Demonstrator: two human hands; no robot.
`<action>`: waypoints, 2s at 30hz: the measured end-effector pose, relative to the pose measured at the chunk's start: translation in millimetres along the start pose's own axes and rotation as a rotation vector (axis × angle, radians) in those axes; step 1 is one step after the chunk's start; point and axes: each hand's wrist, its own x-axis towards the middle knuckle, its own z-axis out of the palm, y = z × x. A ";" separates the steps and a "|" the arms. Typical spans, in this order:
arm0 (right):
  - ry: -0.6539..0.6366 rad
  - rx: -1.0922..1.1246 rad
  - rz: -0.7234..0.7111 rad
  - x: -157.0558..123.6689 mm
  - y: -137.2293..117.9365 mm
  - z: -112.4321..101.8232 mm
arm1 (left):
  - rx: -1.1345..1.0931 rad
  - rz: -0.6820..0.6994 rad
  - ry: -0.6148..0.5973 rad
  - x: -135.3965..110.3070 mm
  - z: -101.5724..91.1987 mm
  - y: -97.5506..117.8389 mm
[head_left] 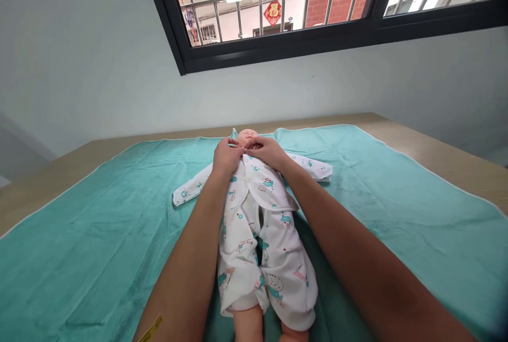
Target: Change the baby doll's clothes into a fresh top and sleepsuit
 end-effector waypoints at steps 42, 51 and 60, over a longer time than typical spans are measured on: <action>0.196 -0.292 -0.142 -2.5 -5.7 8.3 | -0.486 -0.166 0.031 0.5 5.5 -2.9; 0.213 -0.296 -0.194 -0.8 -1.9 11.5 | -0.474 -0.154 0.014 -0.5 6.0 0.1; 0.229 -0.343 -0.159 -1.0 -4.4 10.5 | -0.483 -0.148 0.012 0.4 5.2 -3.3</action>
